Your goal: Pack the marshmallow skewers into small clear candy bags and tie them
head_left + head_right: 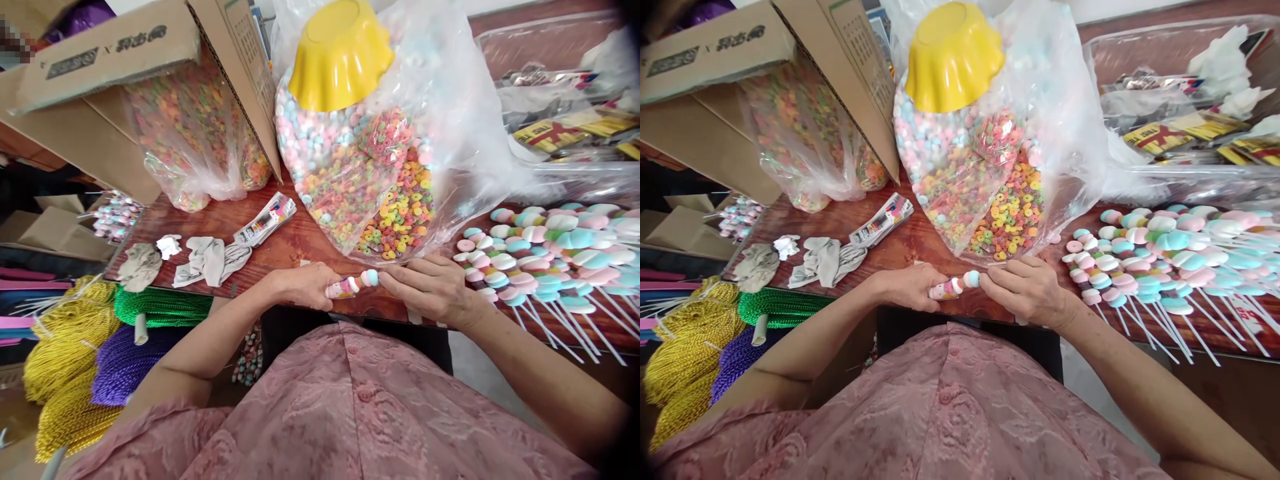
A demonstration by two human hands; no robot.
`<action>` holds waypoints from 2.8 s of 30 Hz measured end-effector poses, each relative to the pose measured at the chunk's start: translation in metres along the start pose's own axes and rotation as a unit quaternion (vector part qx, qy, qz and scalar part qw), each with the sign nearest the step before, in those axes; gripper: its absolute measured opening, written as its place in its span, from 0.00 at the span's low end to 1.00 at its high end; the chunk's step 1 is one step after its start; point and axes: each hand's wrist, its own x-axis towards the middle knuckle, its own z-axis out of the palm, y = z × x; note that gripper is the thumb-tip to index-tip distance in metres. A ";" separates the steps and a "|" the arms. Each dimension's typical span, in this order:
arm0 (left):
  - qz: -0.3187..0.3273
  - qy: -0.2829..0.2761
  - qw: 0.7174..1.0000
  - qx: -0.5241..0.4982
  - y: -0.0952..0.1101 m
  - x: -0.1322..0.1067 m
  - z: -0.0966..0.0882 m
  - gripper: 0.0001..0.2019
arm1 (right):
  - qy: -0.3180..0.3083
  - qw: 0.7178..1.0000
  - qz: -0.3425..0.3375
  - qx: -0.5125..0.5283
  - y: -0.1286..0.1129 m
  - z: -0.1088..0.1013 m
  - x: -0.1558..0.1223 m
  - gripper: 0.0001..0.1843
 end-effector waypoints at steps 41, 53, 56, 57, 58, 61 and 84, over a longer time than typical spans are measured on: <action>0.034 0.012 0.982 -0.188 -0.003 0.008 0.004 0.16 | -0.048 0.997 -0.019 -0.050 0.001 0.005 0.022 0.09; -0.023 0.081 0.995 0.046 0.008 0.020 0.006 0.07 | -0.057 0.982 0.168 0.058 -0.052 0.040 0.034 0.12; -0.024 0.103 0.994 0.028 0.000 0.015 0.005 0.21 | -0.062 0.981 0.175 0.052 -0.039 0.033 0.028 0.12; -0.015 0.111 0.993 0.029 -0.002 0.013 0.005 0.25 | -0.052 0.981 0.181 0.045 -0.035 0.031 0.024 0.11; -0.011 0.119 0.992 0.038 -0.005 0.012 0.005 0.26 | -0.040 0.980 0.189 0.044 -0.031 0.028 0.021 0.11; -0.051 0.139 0.982 0.116 -0.008 0.011 0.007 0.12 | 0.001 0.975 0.208 0.080 -0.026 0.023 0.013 0.09; -0.146 0.195 0.952 0.183 -0.008 0.014 0.013 0.06 | -0.007 0.922 0.301 0.243 -0.037 0.027 0.024 0.06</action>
